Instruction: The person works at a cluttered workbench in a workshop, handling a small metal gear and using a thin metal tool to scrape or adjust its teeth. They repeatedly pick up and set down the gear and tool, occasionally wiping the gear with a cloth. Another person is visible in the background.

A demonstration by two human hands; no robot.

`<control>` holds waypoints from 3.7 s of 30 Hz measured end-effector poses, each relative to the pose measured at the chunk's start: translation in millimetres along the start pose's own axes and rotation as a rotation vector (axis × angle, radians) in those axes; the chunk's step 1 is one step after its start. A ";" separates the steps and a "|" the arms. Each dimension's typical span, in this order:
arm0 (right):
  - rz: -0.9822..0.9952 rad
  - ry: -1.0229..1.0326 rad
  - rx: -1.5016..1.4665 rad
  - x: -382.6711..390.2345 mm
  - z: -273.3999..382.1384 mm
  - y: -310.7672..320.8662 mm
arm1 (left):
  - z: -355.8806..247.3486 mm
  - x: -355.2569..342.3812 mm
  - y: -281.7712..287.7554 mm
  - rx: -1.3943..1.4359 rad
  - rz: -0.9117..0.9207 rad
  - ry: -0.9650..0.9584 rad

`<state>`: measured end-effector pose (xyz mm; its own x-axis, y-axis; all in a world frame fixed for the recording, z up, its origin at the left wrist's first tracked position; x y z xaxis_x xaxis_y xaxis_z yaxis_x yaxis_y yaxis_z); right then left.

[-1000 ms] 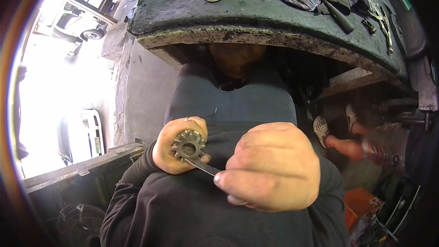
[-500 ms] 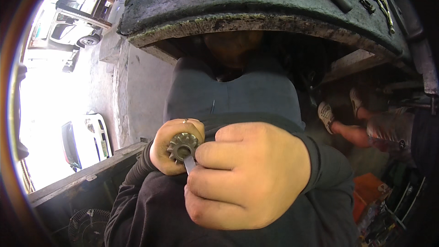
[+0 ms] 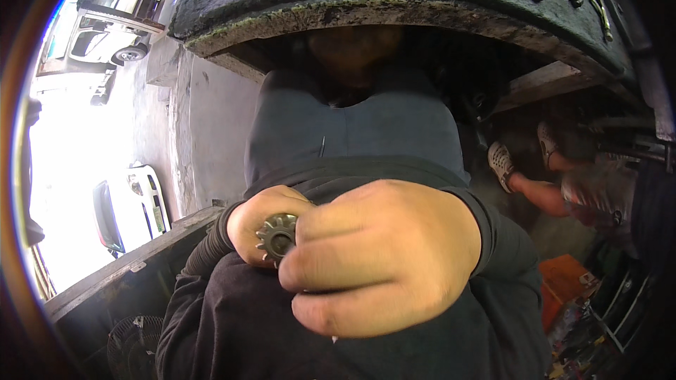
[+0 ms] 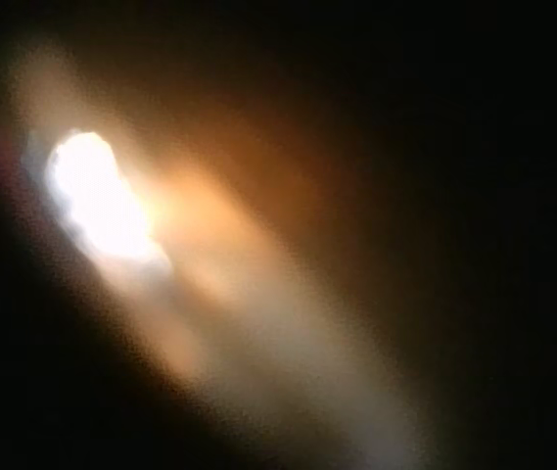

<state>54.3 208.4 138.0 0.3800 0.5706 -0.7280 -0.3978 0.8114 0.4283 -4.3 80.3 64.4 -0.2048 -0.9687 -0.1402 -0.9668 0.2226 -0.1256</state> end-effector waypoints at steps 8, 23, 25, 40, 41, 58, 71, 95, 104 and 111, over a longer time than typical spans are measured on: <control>-0.062 -0.005 -0.066 1.5 1.3 -3.5 | 8.8 -4.0 -3.2 0.009 0.107 -0.012; -0.092 0.000 -0.029 1.3 -3.9 -2.7 | 14.1 -4.9 -2.7 0.087 0.130 0.057; -0.079 -0.007 -0.040 -0.1 -5.1 -1.1 | 12.3 -5.1 -1.9 0.067 0.115 0.038; -0.172 -0.222 0.084 -10.7 -7.9 0.2 | 43.2 4.7 -4.8 0.116 0.127 0.073; -0.190 -0.224 0.100 -9.8 -7.8 -0.5 | 39.6 2.6 -3.1 0.089 0.138 0.053; -0.243 -0.221 0.092 -3.6 -9.9 0.8 | 40.0 1.3 -3.1 0.029 0.135 0.065; -0.278 -0.195 0.158 -1.7 -7.2 1.6 | 40.9 3.2 -4.7 0.069 0.130 0.096; -0.214 -0.134 0.011 9.0 -13.5 0.4 | 22.7 -4.6 -0.3 0.165 0.111 0.142; -0.225 -0.099 0.006 10.0 -16.1 -0.8 | 48.4 9.2 -5.8 0.124 0.122 0.214; -0.251 -0.073 -0.025 10.2 -18.8 0.7 | 47.0 9.1 -7.8 0.120 0.129 0.246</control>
<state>42.2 212.4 120.8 0.5283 0.3601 -0.7689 -0.3037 0.9258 0.2249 8.6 74.9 17.9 -0.3698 -0.9259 0.0776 -0.9083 0.3427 -0.2398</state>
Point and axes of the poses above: each hand's wrist, its own x-axis away from the middle knuckle, its own y-axis out of the back of the hand, z = x × y, the point moved 6 cm from there along -x, towards the middle knuckle, and after that the axes turned 14 degrees about z, right-handed, at the moved point
